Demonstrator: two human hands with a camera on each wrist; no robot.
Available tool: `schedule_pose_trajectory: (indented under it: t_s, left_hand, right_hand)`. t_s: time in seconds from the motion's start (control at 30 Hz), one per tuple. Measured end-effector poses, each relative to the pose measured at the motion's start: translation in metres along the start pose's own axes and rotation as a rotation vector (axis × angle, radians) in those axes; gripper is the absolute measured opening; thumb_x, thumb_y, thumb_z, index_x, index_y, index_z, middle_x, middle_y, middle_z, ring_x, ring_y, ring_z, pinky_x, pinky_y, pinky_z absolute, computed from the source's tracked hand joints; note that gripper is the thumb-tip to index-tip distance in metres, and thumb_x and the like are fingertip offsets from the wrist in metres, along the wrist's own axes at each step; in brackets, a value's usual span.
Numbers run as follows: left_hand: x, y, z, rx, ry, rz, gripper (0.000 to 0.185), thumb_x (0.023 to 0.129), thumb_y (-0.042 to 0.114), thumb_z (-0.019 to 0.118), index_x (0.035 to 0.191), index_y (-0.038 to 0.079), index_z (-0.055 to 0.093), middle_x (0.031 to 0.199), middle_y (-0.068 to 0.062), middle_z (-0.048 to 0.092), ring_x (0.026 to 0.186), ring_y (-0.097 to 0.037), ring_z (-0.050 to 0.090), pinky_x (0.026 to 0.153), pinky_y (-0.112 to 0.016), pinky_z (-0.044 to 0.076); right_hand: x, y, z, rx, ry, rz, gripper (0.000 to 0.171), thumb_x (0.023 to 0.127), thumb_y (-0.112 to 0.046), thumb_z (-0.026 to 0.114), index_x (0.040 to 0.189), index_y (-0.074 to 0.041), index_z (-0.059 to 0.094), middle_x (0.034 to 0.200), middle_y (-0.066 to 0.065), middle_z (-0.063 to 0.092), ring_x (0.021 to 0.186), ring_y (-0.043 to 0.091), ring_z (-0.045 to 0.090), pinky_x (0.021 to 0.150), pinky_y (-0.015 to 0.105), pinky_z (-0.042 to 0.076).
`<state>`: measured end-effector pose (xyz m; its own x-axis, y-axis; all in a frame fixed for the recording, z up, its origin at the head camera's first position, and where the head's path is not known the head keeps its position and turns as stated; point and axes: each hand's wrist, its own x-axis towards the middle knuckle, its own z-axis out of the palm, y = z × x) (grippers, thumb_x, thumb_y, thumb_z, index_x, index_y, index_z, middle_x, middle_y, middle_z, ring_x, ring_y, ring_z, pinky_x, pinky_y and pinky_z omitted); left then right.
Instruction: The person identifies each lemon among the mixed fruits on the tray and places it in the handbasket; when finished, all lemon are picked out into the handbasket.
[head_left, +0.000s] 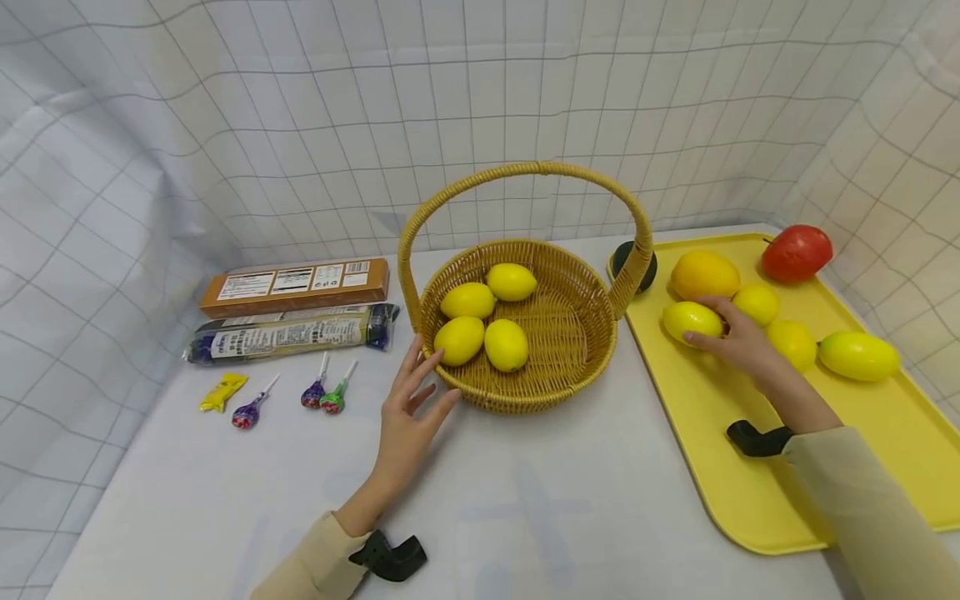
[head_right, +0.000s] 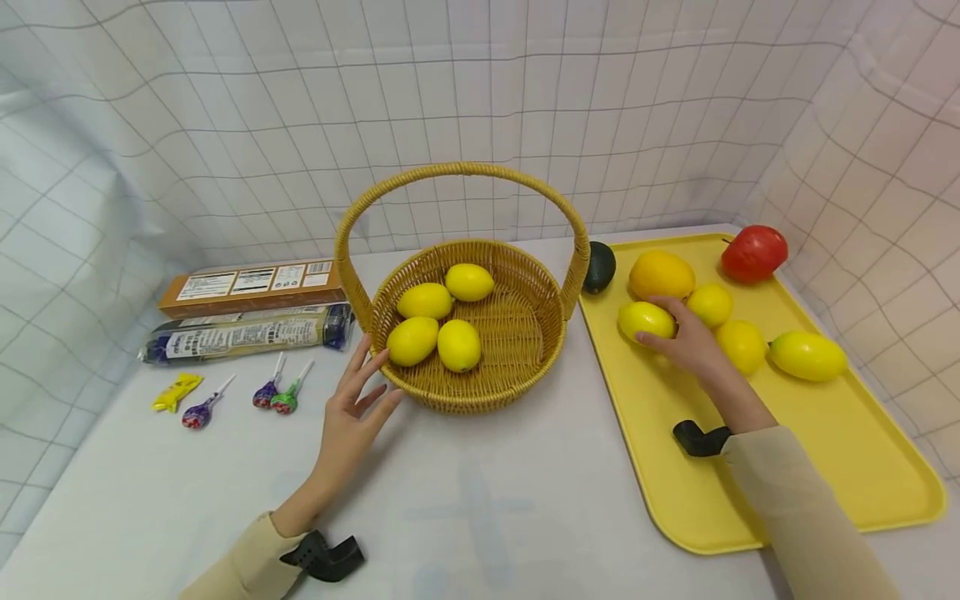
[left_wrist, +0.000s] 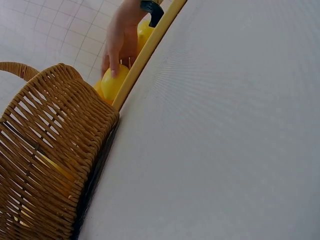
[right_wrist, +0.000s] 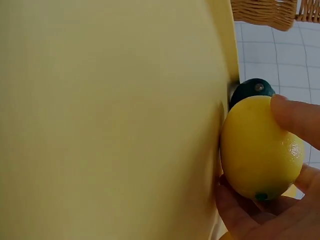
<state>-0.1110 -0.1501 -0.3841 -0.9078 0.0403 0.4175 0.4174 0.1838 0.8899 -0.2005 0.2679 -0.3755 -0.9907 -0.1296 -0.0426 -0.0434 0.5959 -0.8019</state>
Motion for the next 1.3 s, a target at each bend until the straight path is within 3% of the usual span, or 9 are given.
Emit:
schedule_pose_trajectory:
  t_s: [0.2, 0.33, 0.47, 0.57, 0.73, 0.9, 1.07, 1.17, 1.3]
  left_hand:
    - [-0.001, -0.001, -0.001, 0.003, -0.001, 0.012, 0.050, 0.083, -0.012, 0.062, 0.131, -0.011, 0.047, 0.150, -0.021, 0.020, 0.134, -0.037, 0.024, 0.092, -0.059, 0.039]
    - [0.000, -0.001, -0.002, 0.011, -0.006, 0.012, 0.050, 0.084, -0.011, 0.062, 0.131, -0.011, 0.047, 0.150, -0.020, 0.020, 0.134, -0.036, 0.024, 0.092, -0.057, 0.039]
    - [0.001, 0.001, -0.002, 0.012, 0.001, 0.016, 0.050, 0.083, -0.012, 0.062, 0.131, -0.011, 0.047, 0.150, -0.021, 0.020, 0.134, -0.035, 0.024, 0.092, -0.057, 0.039]
    - [0.001, 0.001, -0.002, 0.007, 0.005, 0.021, 0.050, 0.083, -0.012, 0.062, 0.131, -0.011, 0.047, 0.150, -0.021, 0.020, 0.134, -0.034, 0.024, 0.092, -0.057, 0.039]
    - [0.001, 0.000, -0.002, 0.006, 0.004, 0.020, 0.051, 0.083, -0.012, 0.063, 0.131, -0.011, 0.047, 0.150, -0.021, 0.020, 0.134, -0.034, 0.025, 0.092, -0.057, 0.039]
    - [-0.001, -0.001, -0.001, 0.014, 0.000, 0.013, 0.050, 0.083, -0.012, 0.063, 0.131, -0.011, 0.047, 0.150, -0.022, 0.020, 0.134, -0.036, 0.024, 0.092, -0.057, 0.040]
    - [-0.003, -0.008, -0.001, 0.011, 0.005, 0.011, 0.050, 0.084, -0.009, 0.063, 0.132, -0.008, 0.048, 0.150, -0.019, 0.021, 0.134, -0.034, 0.026, 0.092, -0.056, 0.040]
    - [-0.004, -0.019, -0.001, 0.010, 0.005, 0.010, 0.052, 0.085, -0.006, 0.064, 0.134, -0.001, 0.049, 0.152, -0.011, 0.022, 0.134, -0.029, 0.026, 0.093, -0.051, 0.042]
    - [-0.003, -0.033, -0.003, 0.021, 0.004, 0.020, 0.054, 0.085, -0.003, 0.065, 0.136, 0.006, 0.050, 0.152, -0.002, 0.022, 0.135, -0.022, 0.026, 0.094, -0.045, 0.043]
  right_hand:
    - [-0.004, 0.001, 0.005, -0.006, 0.013, 0.026, 0.064, 0.094, -0.025, 0.059, 0.140, 0.005, 0.028, 0.133, 0.033, 0.031, 0.109, 0.044, 0.034, 0.089, 0.054, 0.031]
    - [-0.022, -0.008, 0.000, 0.029, -0.062, 0.047, 0.064, 0.094, -0.029, 0.057, 0.142, 0.002, 0.027, 0.135, 0.028, 0.032, 0.110, 0.039, 0.035, 0.088, 0.044, 0.035]
    - [-0.045, -0.029, -0.002, 0.037, -0.190, -0.059, 0.055, 0.095, -0.023, 0.057, 0.142, -0.006, 0.033, 0.132, 0.018, 0.040, 0.109, 0.027, 0.043, 0.085, 0.024, 0.041]
    - [-0.054, -0.054, 0.005, 0.126, -0.309, -0.194, 0.048, 0.096, -0.013, 0.055, 0.140, -0.010, 0.037, 0.130, 0.012, 0.045, 0.107, 0.021, 0.047, 0.085, 0.020, 0.043]
    - [-0.045, -0.102, 0.046, 0.329, -0.428, -0.235, 0.047, 0.095, -0.014, 0.056, 0.139, -0.015, 0.039, 0.131, 0.010, 0.044, 0.109, 0.028, 0.046, 0.088, 0.035, 0.044]
    - [-0.016, -0.144, 0.103, 0.529, -0.494, -0.124, 0.054, 0.092, -0.024, 0.061, 0.140, -0.014, 0.037, 0.130, 0.013, 0.043, 0.106, 0.029, 0.047, 0.090, 0.047, 0.042]
    - [0.007, -0.166, 0.147, 0.711, -0.599, -0.005, 0.055, 0.094, -0.013, 0.056, 0.142, -0.004, 0.031, 0.132, 0.022, 0.039, 0.112, 0.029, 0.049, 0.096, 0.046, 0.041]
    - [0.013, -0.166, 0.158, 0.602, -0.568, 0.016, 0.054, 0.094, -0.013, 0.058, 0.141, -0.006, 0.034, 0.133, 0.022, 0.038, 0.111, 0.029, 0.050, 0.092, 0.042, 0.045]
    - [0.016, -0.162, 0.156, 0.325, -0.489, -0.050, 0.053, 0.091, -0.020, 0.063, 0.139, -0.011, 0.041, 0.134, 0.017, 0.040, 0.113, 0.029, 0.046, 0.092, 0.043, 0.043]
